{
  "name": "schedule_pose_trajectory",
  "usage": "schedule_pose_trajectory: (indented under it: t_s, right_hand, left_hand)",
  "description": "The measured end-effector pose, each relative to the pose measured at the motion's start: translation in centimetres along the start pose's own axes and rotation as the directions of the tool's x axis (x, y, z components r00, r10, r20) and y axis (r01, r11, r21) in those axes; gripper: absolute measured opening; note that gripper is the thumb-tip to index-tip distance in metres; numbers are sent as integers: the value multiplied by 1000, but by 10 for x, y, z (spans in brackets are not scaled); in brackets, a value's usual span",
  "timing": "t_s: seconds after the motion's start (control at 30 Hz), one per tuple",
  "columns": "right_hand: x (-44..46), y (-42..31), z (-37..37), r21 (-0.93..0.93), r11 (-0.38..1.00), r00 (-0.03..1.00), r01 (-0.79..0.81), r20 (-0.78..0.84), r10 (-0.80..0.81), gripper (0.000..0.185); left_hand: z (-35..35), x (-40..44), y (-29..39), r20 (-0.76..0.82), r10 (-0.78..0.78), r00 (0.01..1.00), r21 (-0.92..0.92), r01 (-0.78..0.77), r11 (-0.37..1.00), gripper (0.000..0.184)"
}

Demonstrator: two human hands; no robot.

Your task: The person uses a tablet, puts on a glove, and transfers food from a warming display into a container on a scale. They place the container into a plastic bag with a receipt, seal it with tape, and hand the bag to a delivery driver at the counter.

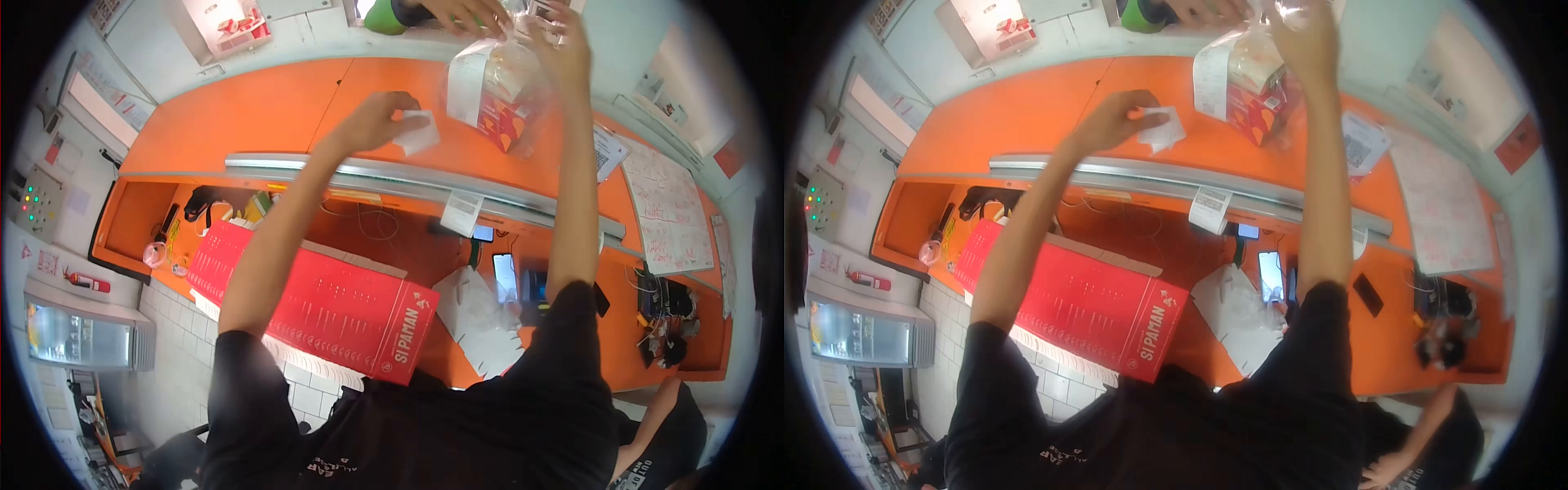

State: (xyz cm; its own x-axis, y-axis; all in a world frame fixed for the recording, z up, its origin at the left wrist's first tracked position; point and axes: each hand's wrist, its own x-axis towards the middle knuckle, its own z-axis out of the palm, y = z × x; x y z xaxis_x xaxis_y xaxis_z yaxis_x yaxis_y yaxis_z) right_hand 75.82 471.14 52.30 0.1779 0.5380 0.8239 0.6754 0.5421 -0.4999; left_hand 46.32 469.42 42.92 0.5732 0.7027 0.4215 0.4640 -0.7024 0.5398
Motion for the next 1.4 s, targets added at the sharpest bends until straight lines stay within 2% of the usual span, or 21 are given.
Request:
schedule_pose_trajectory:
  t_s: [0.03,0.1,0.17,0.23,0.3,0.33,0.43,0.5,0.53,0.67,0.73,0.83,0.97,1.03,1.17,1.23,1.27,1.3,1.33,1.37,1.4]
  right_hand:
    - [-23,-35,-11,64,990,971,127,-210,-111,38]
    - [-65,-55,-23,357,923,986,146,26,-166,38]
    - [-112,-88,-20,428,849,867,311,238,-438,29]
    - [-168,-123,-19,614,702,769,-361,622,-148,24]
    - [-198,-121,-18,434,507,408,-745,897,-170,31]
    - [-213,-126,-19,422,513,382,-747,905,-188,31]
    - [-254,-157,-24,427,439,375,-791,904,-205,35]
    - [-267,-192,-19,689,353,755,-633,649,89,34]
    - [-266,-207,-15,742,425,846,-519,516,134,29]
    - [-271,-199,-14,742,425,812,-518,583,-31,23]
    - [-283,-198,-16,652,606,751,-456,647,-130,20]
    - [-306,-220,-33,578,476,629,-662,775,-67,25]
    - [-330,-237,-52,491,424,525,-761,850,-43,30]
    - [-338,-251,-60,456,387,503,-802,864,25,29]
    - [-361,-270,-63,432,442,523,-786,846,102,27]
    - [-383,-277,-52,549,661,788,-512,606,108,19]
    - [-396,-280,-53,532,671,795,-516,590,144,19]
    - [-410,-284,-56,569,464,718,-679,648,255,16]
    - [-422,-289,-61,584,222,624,-781,703,341,15]
    - [-430,-298,-68,587,238,629,-774,673,388,15]
    - [-439,-311,-79,560,-26,474,-828,724,501,18]
  left_hand:
    - [-19,-5,15,-4,-7,1000,-6,7,1000,18]
    - [-52,-19,52,488,-18,872,-338,208,918,25]
    - [-71,-31,82,563,-8,826,-340,240,909,27]
    - [-80,-46,96,633,2,774,-338,273,901,29]
    - [-90,-56,100,637,3,771,-320,261,911,32]
    - [-92,-63,105,608,23,794,-365,254,896,35]
    - [-92,-88,96,625,36,780,-430,306,849,37]
    - [-80,-109,97,566,73,821,-515,283,809,41]
    - [-75,-116,102,568,83,819,-507,269,819,42]
    - [-67,-146,109,556,-14,831,-523,363,771,46]
    - [-64,-159,100,491,-30,871,-589,357,725,46]
    - [-49,-182,66,383,-43,923,-722,328,609,47]
    - [-42,-206,56,261,45,964,-903,227,365,33]
    - [-33,-217,72,156,-102,982,-955,176,237,42]
    - [-10,-237,102,60,39,997,-998,60,-8,36]
    - [-1,-259,148,-44,-360,932,-999,-38,25,33]
    - [7,-272,158,-70,-297,952,-998,-65,28,31]
    - [18,-283,170,-33,-270,962,-999,-34,0,31]
    - [31,-296,184,-94,-423,901,-996,-82,47,30]
    - [45,-309,197,-156,-560,814,-988,-119,101,29]
    - [65,-322,209,-318,-583,747,-907,-61,416,30]
